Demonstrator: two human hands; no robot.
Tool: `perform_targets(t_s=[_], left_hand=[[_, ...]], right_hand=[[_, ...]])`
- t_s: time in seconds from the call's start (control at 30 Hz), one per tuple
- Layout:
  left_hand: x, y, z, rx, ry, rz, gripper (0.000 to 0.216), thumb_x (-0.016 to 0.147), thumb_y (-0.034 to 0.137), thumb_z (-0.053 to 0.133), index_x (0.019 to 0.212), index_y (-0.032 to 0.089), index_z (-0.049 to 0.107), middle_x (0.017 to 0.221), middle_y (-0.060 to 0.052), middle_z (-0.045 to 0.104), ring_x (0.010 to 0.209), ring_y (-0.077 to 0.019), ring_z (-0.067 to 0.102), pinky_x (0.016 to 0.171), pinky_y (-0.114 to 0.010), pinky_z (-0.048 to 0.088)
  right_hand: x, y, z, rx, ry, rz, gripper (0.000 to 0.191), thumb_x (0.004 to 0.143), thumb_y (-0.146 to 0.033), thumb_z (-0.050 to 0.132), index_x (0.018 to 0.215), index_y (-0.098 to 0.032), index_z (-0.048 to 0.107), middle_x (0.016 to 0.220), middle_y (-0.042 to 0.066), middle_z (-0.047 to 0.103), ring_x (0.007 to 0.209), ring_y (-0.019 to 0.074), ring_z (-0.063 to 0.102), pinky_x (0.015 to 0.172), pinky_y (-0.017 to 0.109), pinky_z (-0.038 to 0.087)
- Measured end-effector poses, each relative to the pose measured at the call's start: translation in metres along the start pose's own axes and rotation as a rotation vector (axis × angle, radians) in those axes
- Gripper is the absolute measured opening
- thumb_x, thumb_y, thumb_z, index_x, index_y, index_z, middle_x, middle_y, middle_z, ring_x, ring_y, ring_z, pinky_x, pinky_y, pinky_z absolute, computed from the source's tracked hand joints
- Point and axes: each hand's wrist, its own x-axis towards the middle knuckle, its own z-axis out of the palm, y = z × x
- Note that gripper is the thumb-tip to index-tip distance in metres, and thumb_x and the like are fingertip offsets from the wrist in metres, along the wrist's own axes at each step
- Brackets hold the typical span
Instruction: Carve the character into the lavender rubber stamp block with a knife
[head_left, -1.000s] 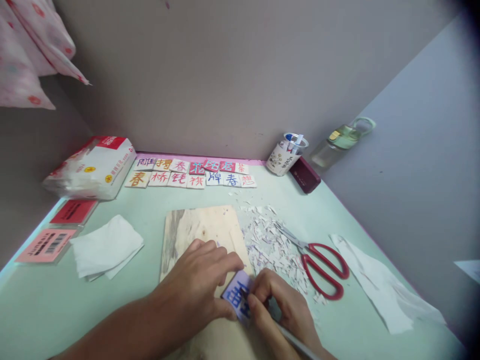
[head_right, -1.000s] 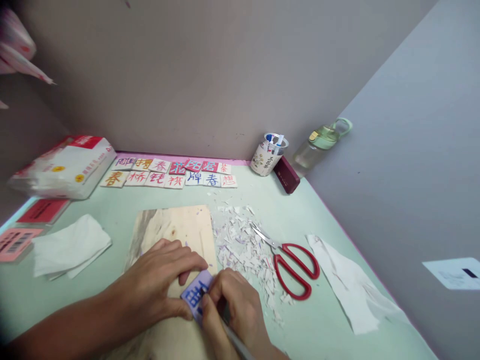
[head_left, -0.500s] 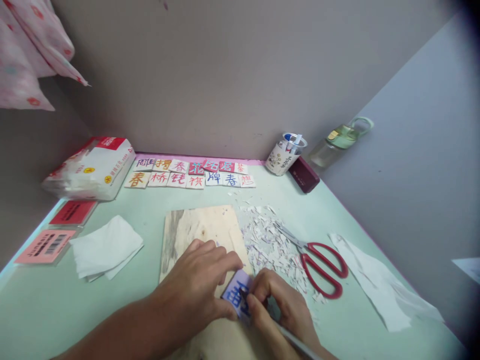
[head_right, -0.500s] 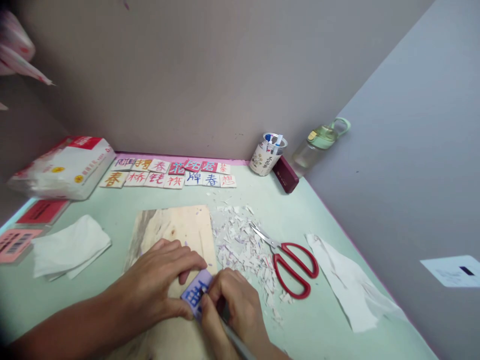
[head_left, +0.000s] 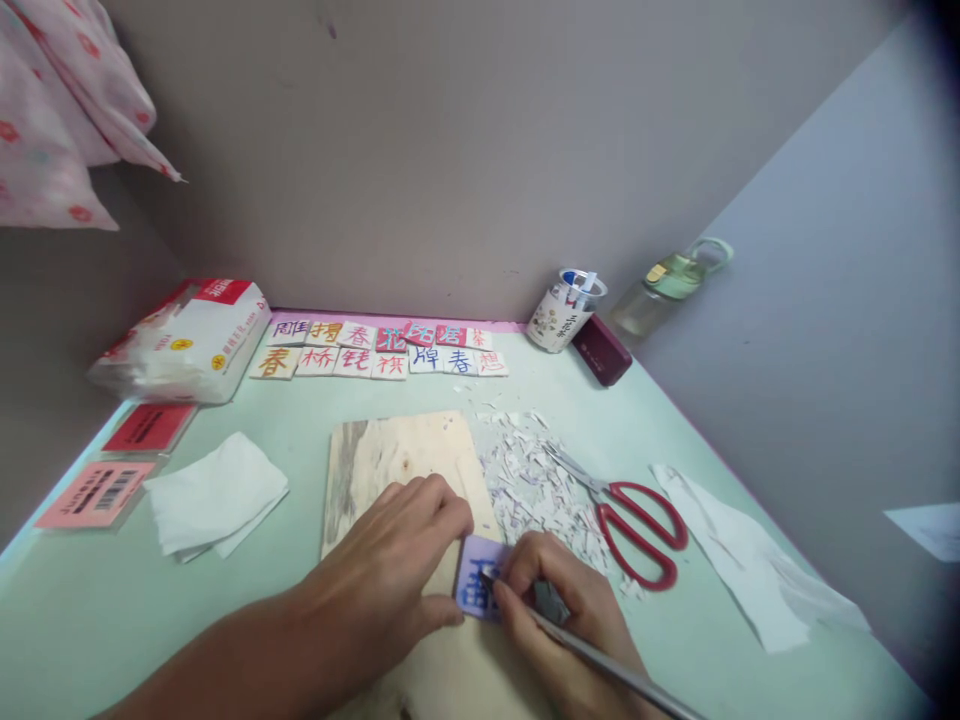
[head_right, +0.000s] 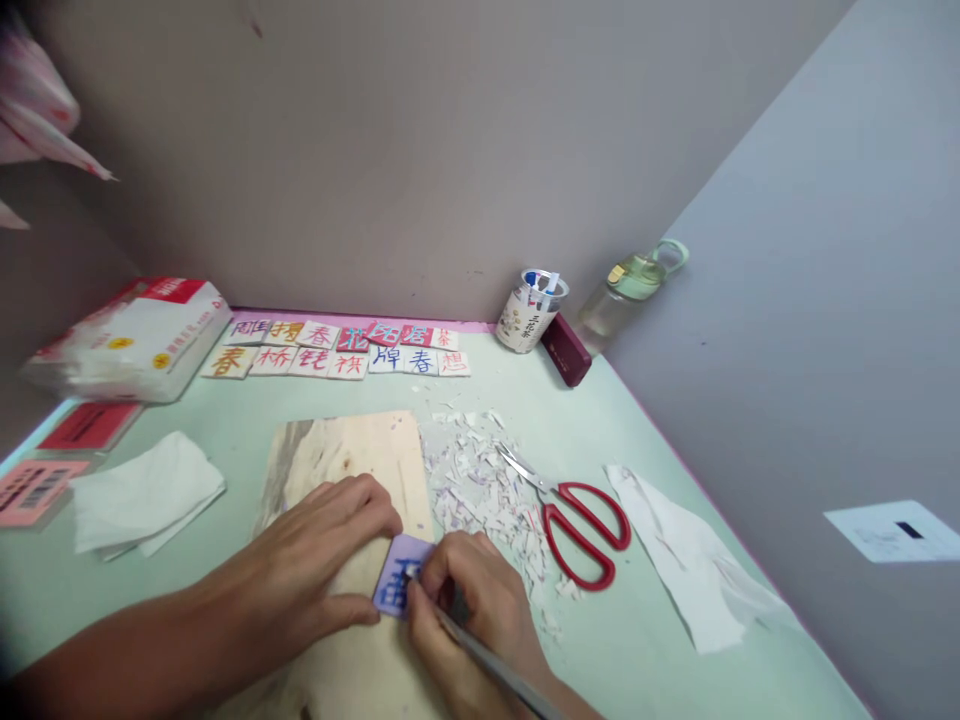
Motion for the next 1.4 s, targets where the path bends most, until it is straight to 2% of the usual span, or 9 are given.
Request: perform_targets(t_s=[0.2, 0.4, 0.47, 0.53, 0.63, 0.7, 0.9, 1.2, 1.4], left_hand=[[0.004, 0.008, 0.01, 0.135, 0.054, -0.016, 0.045, 0.074, 0.028, 0.091, 0.09, 0.02, 0.05, 0.099, -0.001, 0.053, 0.094, -0.0234, 0.048, 0.084, -0.038, 0.037], [0.005, 0.001, 0.005, 0.082, 0.04, 0.034, 0.047, 0.072, 0.029, 0.091, 0.086, 0.02, 0.048, 0.095, 0.001, 0.055, 0.09, -0.0216, 0.049, 0.082, -0.035, 0.038], [0.005, -0.004, 0.001, 0.046, 0.015, 0.078, 0.039, 0.078, 0.02, 0.087, 0.094, 0.021, 0.051, 0.097, 0.002, 0.058, 0.091, -0.0194, 0.051, 0.081, -0.032, 0.039], [0.005, -0.009, -0.001, 0.009, 0.007, 0.129, 0.039, 0.084, 0.013, 0.079, 0.112, 0.022, 0.054, 0.104, 0.001, 0.061, 0.096, -0.0189, 0.054, 0.087, -0.033, 0.04], [0.005, -0.013, 0.0, -0.018, -0.007, 0.174, 0.054, 0.092, 0.015, 0.072, 0.139, 0.024, 0.047, 0.117, -0.004, 0.062, 0.108, -0.0227, 0.054, 0.099, -0.039, 0.038], [0.005, -0.013, 0.001, -0.003, -0.031, 0.183, 0.056, 0.095, 0.018, 0.069, 0.144, 0.026, 0.046, 0.118, -0.006, 0.061, 0.109, -0.025, 0.054, 0.099, -0.041, 0.038], [0.004, -0.011, 0.0, 0.027, -0.07, 0.189, 0.039, 0.097, 0.022, 0.065, 0.134, 0.027, 0.057, 0.107, -0.005, 0.06, 0.101, -0.0261, 0.054, 0.09, -0.04, 0.039], [0.004, -0.011, 0.003, 0.03, -0.02, 0.203, 0.05, 0.087, 0.017, 0.079, 0.13, 0.022, 0.055, 0.113, -0.004, 0.064, 0.106, -0.0248, 0.056, 0.095, -0.039, 0.036], [0.005, -0.007, 0.01, -0.007, 0.048, 0.176, 0.049, 0.081, 0.014, 0.084, 0.122, 0.02, 0.058, 0.098, 0.0, 0.065, 0.094, -0.0218, 0.059, 0.091, -0.039, 0.037]], right_hand=[[-0.001, -0.003, -0.004, 0.029, -0.035, 0.065, 0.021, 0.093, -0.023, 0.054, 0.073, -0.022, 0.048, 0.07, -0.001, 0.058, 0.065, 0.0146, 0.053, 0.059, 0.026, 0.04], [-0.003, 0.0, 0.0, 0.059, -0.024, 0.1, 0.021, 0.093, -0.026, 0.055, 0.073, -0.022, 0.049, 0.071, -0.001, 0.058, 0.065, 0.0142, 0.052, 0.059, 0.025, 0.04], [-0.002, 0.001, 0.001, 0.066, -0.019, 0.099, 0.021, 0.093, -0.026, 0.055, 0.073, -0.022, 0.049, 0.071, -0.001, 0.058, 0.065, 0.0141, 0.052, 0.058, 0.025, 0.04], [-0.002, 0.0, 0.001, 0.065, -0.02, 0.099, 0.021, 0.093, -0.026, 0.054, 0.074, -0.021, 0.049, 0.071, -0.001, 0.058, 0.064, 0.0138, 0.052, 0.057, 0.025, 0.039], [-0.002, -0.002, 0.0, 0.069, -0.031, 0.113, 0.022, 0.093, -0.027, 0.054, 0.073, -0.021, 0.049, 0.068, -0.002, 0.056, 0.061, 0.0131, 0.05, 0.055, 0.024, 0.038], [-0.002, -0.004, -0.002, 0.079, -0.051, 0.129, 0.023, 0.093, -0.028, 0.055, 0.072, -0.021, 0.048, 0.066, -0.002, 0.055, 0.06, 0.0127, 0.049, 0.054, 0.024, 0.037], [0.0, -0.008, -0.005, 0.123, -0.119, 0.162, 0.019, 0.091, -0.027, 0.054, 0.074, -0.022, 0.048, 0.066, -0.003, 0.053, 0.059, 0.0125, 0.044, 0.053, 0.025, 0.034], [-0.005, -0.009, -0.003, 0.127, -0.109, 0.184, 0.022, 0.092, -0.029, 0.053, 0.073, -0.022, 0.045, 0.065, -0.003, 0.051, 0.059, 0.0123, 0.043, 0.054, 0.025, 0.034], [-0.01, -0.011, -0.001, 0.148, -0.069, 0.172, 0.023, 0.095, -0.026, 0.05, 0.074, -0.023, 0.042, 0.067, -0.002, 0.051, 0.059, 0.0123, 0.045, 0.053, 0.024, 0.036]])
